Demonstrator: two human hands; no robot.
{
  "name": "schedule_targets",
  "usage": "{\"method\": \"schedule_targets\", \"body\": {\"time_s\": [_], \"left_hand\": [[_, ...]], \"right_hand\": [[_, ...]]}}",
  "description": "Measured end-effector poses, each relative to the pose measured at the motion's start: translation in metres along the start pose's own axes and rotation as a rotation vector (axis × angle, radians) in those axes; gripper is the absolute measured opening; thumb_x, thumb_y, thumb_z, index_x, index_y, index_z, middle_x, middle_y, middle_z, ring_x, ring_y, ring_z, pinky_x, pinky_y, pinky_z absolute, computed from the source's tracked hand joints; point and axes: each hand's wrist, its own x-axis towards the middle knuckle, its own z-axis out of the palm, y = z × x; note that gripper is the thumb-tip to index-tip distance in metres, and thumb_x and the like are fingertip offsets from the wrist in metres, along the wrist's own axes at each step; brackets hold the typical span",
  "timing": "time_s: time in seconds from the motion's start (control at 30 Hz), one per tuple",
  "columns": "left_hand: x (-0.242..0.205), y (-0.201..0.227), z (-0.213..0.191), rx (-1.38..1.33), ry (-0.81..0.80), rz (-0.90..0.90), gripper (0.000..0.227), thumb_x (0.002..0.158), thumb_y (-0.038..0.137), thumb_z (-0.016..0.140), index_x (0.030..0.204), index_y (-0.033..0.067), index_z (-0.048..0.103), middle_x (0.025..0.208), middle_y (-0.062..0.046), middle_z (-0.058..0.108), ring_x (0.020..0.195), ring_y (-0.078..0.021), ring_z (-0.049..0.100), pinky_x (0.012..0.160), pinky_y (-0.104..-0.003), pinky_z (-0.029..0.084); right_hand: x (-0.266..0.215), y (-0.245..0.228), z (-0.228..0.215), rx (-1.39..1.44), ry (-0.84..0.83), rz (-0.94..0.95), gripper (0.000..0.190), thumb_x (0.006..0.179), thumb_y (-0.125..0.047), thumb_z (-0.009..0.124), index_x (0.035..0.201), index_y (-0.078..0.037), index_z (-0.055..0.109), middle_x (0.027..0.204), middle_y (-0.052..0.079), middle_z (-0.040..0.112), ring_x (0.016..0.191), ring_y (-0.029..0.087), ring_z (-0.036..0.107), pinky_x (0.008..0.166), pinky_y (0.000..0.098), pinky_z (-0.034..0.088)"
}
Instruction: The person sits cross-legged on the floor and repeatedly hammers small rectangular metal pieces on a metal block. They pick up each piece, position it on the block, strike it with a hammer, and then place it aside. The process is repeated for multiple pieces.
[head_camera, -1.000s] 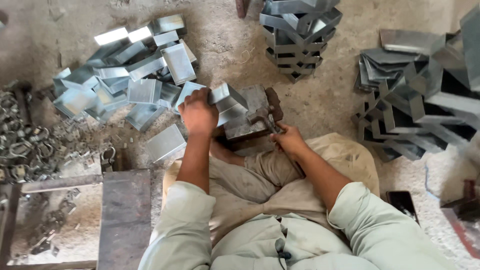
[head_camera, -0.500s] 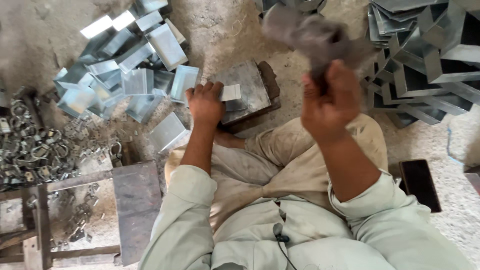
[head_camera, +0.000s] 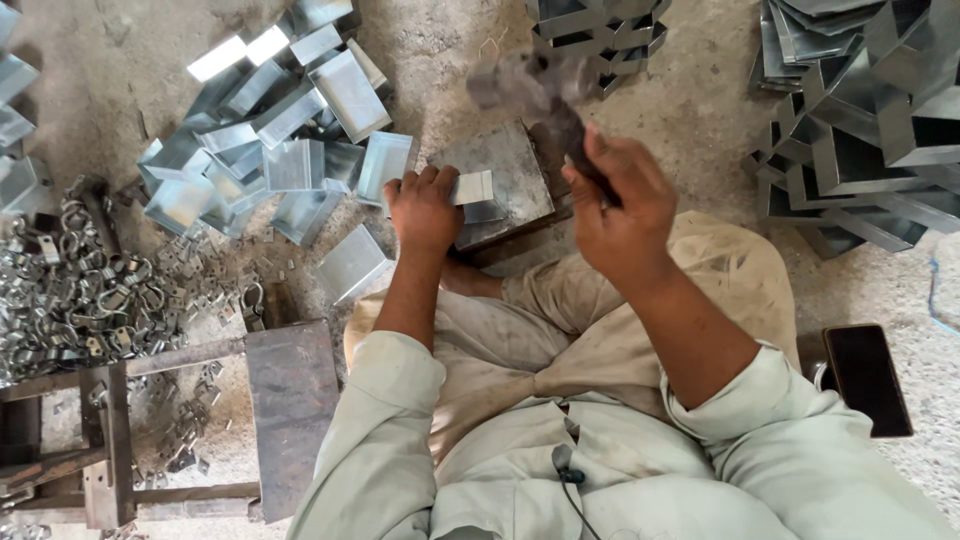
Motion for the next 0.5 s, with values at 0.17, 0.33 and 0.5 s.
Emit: {"method": "schedule_targets", "body": {"time_s": [0.17,0.33,0.5], "left_hand": [[0.004,0.001,-0.003,0.016,-0.018,-0.012,0.036,0.069,0.011,0.071,0.103,0.0225,0.069,0.101,0.001,0.069,0.103,-0.0256,0.063,0.095,-0.050,0.039],[0.006,0.003,-0.005,0.028,-0.072,-0.035,0.034,0.070,0.012,0.071,0.102,0.0216,0.069,0.102,0.000,0.069,0.104,-0.0267,0.063,0.096,-0.050,0.039],[0.004,0.002,-0.003,0.019,-0.047,-0.038,0.033,0.071,0.013,0.071,0.103,0.0208,0.069,0.103,0.000,0.069,0.104,-0.0273,0.063,0.097,-0.050,0.039]], "right_hand": [[-0.016,0.013,0.017,-0.227,-0.305,0.158,0.044,0.095,-0.002,0.076,0.137,-0.014,0.069,0.102,0.011,0.068,0.087,0.032,0.068,0.073,0.0386,0.054],[-0.014,0.011,0.011,-0.124,-0.198,0.192,0.039,0.097,-0.004,0.072,0.134,-0.017,0.067,0.106,0.010,0.068,0.083,0.027,0.071,0.071,0.0362,0.056],[-0.014,0.006,0.018,-0.077,-0.167,0.106,0.041,0.099,-0.005,0.072,0.138,-0.015,0.065,0.108,0.010,0.067,0.089,0.030,0.068,0.074,0.0379,0.056]]}}
